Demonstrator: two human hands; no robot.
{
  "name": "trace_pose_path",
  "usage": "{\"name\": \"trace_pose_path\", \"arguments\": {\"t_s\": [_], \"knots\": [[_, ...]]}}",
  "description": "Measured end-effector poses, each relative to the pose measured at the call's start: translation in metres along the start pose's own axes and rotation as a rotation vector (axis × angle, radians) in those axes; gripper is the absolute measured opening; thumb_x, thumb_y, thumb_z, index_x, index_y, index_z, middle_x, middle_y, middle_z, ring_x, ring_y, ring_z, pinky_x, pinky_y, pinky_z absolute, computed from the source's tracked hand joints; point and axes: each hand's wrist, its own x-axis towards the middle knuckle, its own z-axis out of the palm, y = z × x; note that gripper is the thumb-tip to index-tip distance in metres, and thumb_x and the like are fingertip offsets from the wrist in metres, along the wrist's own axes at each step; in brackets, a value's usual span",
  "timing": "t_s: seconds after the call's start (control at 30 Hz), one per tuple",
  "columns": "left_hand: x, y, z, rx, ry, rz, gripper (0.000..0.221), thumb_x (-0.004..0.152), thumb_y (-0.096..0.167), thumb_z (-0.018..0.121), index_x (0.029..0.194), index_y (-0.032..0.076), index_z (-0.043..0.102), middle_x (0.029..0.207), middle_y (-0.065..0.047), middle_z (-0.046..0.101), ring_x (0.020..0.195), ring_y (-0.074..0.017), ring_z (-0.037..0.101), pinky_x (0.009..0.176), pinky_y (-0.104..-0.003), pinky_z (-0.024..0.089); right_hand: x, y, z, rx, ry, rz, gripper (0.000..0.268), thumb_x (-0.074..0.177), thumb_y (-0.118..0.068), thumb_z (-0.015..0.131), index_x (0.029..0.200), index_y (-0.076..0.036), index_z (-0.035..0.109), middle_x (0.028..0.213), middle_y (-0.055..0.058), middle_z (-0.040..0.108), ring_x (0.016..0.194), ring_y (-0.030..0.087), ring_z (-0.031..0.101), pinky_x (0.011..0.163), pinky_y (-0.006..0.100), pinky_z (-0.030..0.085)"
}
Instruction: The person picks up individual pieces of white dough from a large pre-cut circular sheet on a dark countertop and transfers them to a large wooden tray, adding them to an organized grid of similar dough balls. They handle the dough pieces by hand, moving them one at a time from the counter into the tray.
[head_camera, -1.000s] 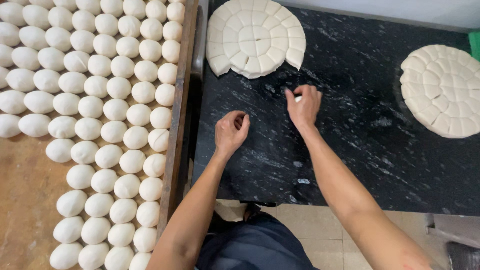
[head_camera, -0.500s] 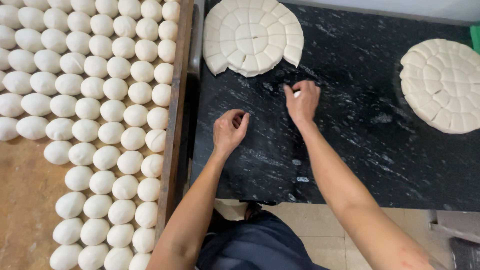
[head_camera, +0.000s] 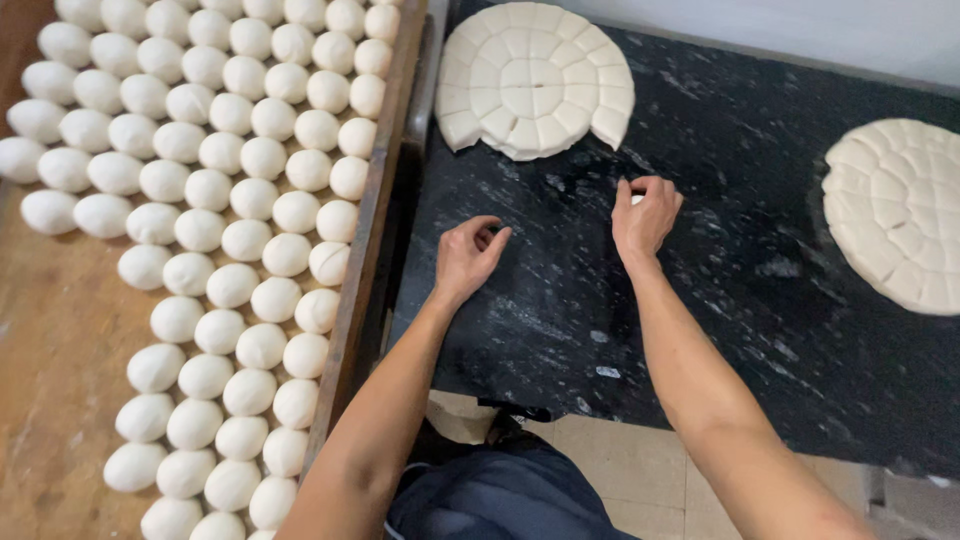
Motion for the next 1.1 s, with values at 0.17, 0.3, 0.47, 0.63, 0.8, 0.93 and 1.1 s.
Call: {"name": "trace_pose_path", "arguments": {"t_s": [0.17,0.3,0.47,0.63,0.8,0.93,1.1], "knots": [[0.007,0.007,-0.020,-0.120,-0.142,-0.161,0.043,0.087,0.033,0.079,0.117,0.002,0.074,0.083,-0.011,0.078,0.069,-0.0147,0.073,0.068,-0.031,0.059,-0.050,-0.011,-0.030,0.144,-0.156,-0.097,0.032,0.089,-0.022,0.082,0.108,-0.002,0.067,0.110,0.018,0.064,0.106,0.041,0.057,0.092,0.051,0.045],[0.011,0.036,-0.061,-0.222,-0.214,-0.106,0.044,0.089,0.034,0.076,0.120,0.003,0.074,0.084,-0.009,0.079,0.072,-0.0120,0.075,0.069,-0.030,0.060,-0.042,-0.002,-0.076,0.035,-0.498,0.226,0.065,0.074,-0.020,0.092,0.131,-0.003,0.066,0.125,0.022,0.065,0.111,0.035,0.065,0.097,0.045,0.051],[0.018,0.053,-0.134,-0.437,-0.005,0.021,0.039,0.096,0.031,0.073,0.122,0.002,0.073,0.090,-0.007,0.076,0.073,-0.0114,0.072,0.068,-0.028,0.059,-0.012,-0.073,-0.060,0.650,-0.713,0.451,0.065,0.075,-0.003,0.085,0.135,-0.002,0.060,0.125,0.010,0.070,0.113,0.017,0.067,0.095,0.030,0.054],[0.005,0.017,-0.229,-0.497,0.370,-0.039,0.034,0.097,0.028,0.070,0.120,0.003,0.074,0.088,-0.005,0.076,0.071,-0.0096,0.072,0.061,-0.024,0.055,-0.004,-0.270,-0.023,0.890,-0.889,-0.090,0.054,0.080,-0.003,0.082,0.130,0.001,0.063,0.123,0.007,0.068,0.114,0.018,0.068,0.098,0.030,0.058],[-0.026,-0.048,-0.323,-0.565,0.819,-0.125,0.030,0.101,0.026,0.066,0.119,0.003,0.073,0.090,-0.007,0.073,0.066,-0.0094,0.069,0.057,-0.024,0.055,-0.035,-0.474,0.037,0.788,-0.649,-0.833,0.053,0.077,-0.013,0.090,0.125,-0.005,0.069,0.116,0.012,0.066,0.105,0.026,0.068,0.093,0.036,0.057],[-0.052,-0.092,-0.373,-0.545,0.935,-0.211,0.033,0.101,0.025,0.063,0.123,0.003,0.070,0.092,-0.007,0.073,0.066,-0.0101,0.069,0.056,-0.025,0.055,-0.077,-0.602,0.098,0.910,-0.711,-0.960,0.060,0.077,-0.016,0.085,0.133,-0.006,0.064,0.115,0.012,0.067,0.101,0.029,0.069,0.090,0.039,0.057],[-0.062,-0.127,-0.394,-0.652,0.960,-0.201,0.036,0.099,0.026,0.062,0.126,0.002,0.066,0.092,-0.008,0.071,0.063,-0.0127,0.071,0.055,-0.027,0.056,-0.106,-0.691,0.163,0.772,-0.669,-1.114,0.072,0.077,-0.013,0.079,0.145,-0.008,0.054,0.109,0.014,0.073,0.100,0.036,0.069,0.089,0.047,0.054]]}}
